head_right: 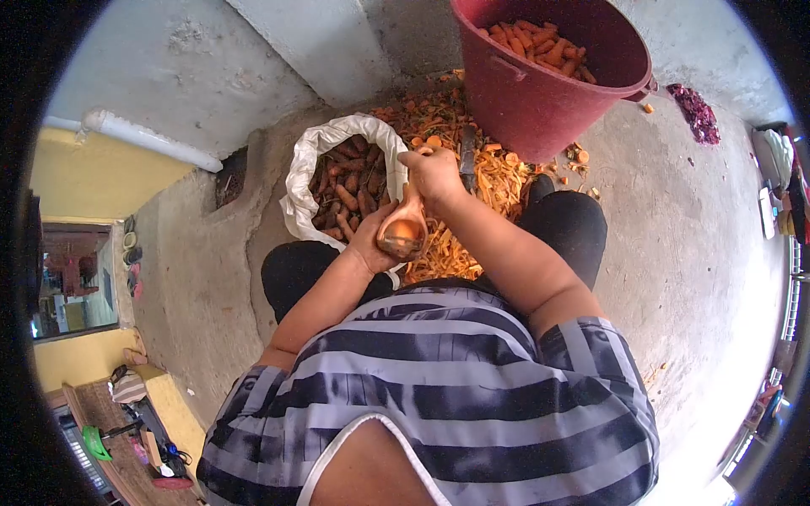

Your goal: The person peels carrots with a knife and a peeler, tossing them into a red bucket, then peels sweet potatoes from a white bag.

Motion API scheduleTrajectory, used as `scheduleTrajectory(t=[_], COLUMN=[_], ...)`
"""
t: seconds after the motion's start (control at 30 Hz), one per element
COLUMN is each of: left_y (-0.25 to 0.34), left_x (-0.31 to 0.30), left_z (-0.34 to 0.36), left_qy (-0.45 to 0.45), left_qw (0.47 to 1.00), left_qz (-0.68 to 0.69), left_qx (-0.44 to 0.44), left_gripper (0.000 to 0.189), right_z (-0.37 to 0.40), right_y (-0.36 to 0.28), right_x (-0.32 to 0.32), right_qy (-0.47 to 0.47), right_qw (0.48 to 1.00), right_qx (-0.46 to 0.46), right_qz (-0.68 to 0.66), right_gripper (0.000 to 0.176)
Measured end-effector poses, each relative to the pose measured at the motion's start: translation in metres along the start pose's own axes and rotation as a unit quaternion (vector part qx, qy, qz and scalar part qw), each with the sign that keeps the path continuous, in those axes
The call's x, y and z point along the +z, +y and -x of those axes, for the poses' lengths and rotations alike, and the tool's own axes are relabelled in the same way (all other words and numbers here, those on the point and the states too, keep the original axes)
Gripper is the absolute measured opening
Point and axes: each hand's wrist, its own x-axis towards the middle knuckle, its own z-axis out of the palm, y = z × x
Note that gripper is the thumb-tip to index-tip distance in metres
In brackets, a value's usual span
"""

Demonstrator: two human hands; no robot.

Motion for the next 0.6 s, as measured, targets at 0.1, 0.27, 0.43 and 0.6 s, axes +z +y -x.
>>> scheduleTrajectory(t=[0.1, 0.27, 0.43, 0.6], left_y=[0.004, -0.001, 0.001, -0.005], left_x=[0.0, 0.009, 0.012, 0.009], left_z=[0.006, 0.014, 0.011, 0.009], left_qy=[0.017, 0.079, 0.026, 0.023], left_qw=[0.998, 0.995, 0.997, 0.995], left_qz=[-0.046, -0.053, -0.067, -0.101], left_qx=[-0.029, -0.037, 0.029, 0.001], left_gripper=[0.032, 0.032, 0.026, 0.029], right_z=[-0.032, -0.073, -0.002, -0.041], right_y=[0.01, 0.0, -0.001, 0.008], right_x=[-0.015, -0.056, -0.006, -0.019], right_qy=[0.069, 0.152, 0.031, 0.1], right_qw=[0.996, 0.987, 0.997, 0.988], right_qx=[-0.028, -0.039, -0.029, -0.057], right_qz=[0.057, -0.012, 0.067, 0.105], right_gripper=[0.01, 0.015, 0.015, 0.016])
